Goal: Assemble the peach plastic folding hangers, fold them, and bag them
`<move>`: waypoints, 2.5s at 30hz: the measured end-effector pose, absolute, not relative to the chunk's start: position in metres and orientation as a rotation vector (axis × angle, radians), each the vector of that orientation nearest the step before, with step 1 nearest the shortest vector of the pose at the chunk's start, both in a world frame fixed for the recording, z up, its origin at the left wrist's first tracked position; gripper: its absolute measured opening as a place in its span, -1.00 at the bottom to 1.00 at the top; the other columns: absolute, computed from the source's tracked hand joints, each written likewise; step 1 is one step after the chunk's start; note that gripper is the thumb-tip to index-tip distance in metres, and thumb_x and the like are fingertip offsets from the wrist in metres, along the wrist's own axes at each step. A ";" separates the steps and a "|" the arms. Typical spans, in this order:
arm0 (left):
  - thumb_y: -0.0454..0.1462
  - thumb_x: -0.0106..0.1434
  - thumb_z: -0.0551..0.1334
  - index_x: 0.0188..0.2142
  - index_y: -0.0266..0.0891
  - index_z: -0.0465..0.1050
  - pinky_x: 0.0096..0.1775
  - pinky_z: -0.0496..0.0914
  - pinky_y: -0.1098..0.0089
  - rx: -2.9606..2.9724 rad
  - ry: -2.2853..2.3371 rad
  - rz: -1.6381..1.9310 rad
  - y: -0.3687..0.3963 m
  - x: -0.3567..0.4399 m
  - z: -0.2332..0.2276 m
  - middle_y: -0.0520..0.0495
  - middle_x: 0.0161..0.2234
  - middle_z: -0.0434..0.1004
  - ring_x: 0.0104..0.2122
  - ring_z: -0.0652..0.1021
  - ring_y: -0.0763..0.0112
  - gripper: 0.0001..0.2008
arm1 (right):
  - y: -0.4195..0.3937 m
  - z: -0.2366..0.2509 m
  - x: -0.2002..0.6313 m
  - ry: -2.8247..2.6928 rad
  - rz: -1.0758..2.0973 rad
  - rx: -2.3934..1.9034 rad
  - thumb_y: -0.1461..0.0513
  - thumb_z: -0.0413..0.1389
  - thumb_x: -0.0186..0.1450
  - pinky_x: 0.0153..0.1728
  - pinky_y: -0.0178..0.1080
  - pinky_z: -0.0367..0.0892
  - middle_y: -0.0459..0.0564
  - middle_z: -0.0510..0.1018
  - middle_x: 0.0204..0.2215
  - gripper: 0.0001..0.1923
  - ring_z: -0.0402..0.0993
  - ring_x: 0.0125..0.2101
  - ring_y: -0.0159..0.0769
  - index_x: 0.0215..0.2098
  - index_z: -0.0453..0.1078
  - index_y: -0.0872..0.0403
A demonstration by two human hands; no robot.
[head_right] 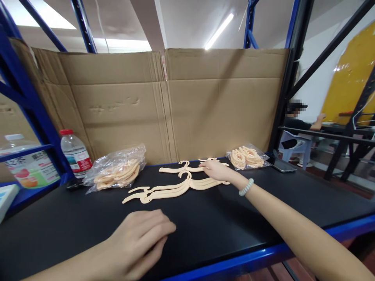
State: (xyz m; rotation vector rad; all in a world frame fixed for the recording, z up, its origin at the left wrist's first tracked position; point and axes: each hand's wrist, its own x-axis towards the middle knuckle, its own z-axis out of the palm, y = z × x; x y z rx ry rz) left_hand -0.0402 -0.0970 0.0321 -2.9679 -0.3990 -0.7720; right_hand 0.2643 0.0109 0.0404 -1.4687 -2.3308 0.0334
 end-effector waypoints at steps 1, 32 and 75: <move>-0.38 0.26 0.05 -0.16 -0.24 0.36 -0.41 0.34 0.38 -2.982 -0.404 -0.686 -0.087 -0.033 0.032 -0.05 -0.38 0.46 -0.43 0.45 0.38 -0.81 | 0.021 0.047 0.269 -2.316 0.013 -1.497 0.35 -0.09 0.29 -0.01 -0.21 0.36 0.07 0.56 -0.06 -0.61 0.49 -0.06 -0.19 -0.03 0.48 0.13; -0.36 0.19 0.11 -0.23 -0.19 0.40 -0.38 0.27 0.46 -3.371 -1.037 -0.644 -0.058 -0.028 0.012 0.10 -0.51 0.32 -0.49 0.35 0.49 -0.83 | 0.073 0.046 0.263 -2.206 -0.236 -1.525 0.32 0.08 0.22 -0.17 -0.27 0.33 0.08 0.58 -0.27 -0.85 0.48 -0.23 -0.23 -0.30 0.49 0.14; -0.18 0.08 0.35 -0.38 -0.31 0.40 -0.46 0.25 0.50 -3.172 -2.036 -2.377 -0.051 -0.029 0.017 0.04 -0.52 0.42 -0.55 0.40 0.57 -0.76 | 0.056 0.019 0.246 -2.215 -0.100 -1.390 0.28 0.13 0.20 -0.31 -0.27 0.28 0.00 0.52 -0.42 -0.94 0.43 -0.36 -0.26 -0.43 0.38 0.10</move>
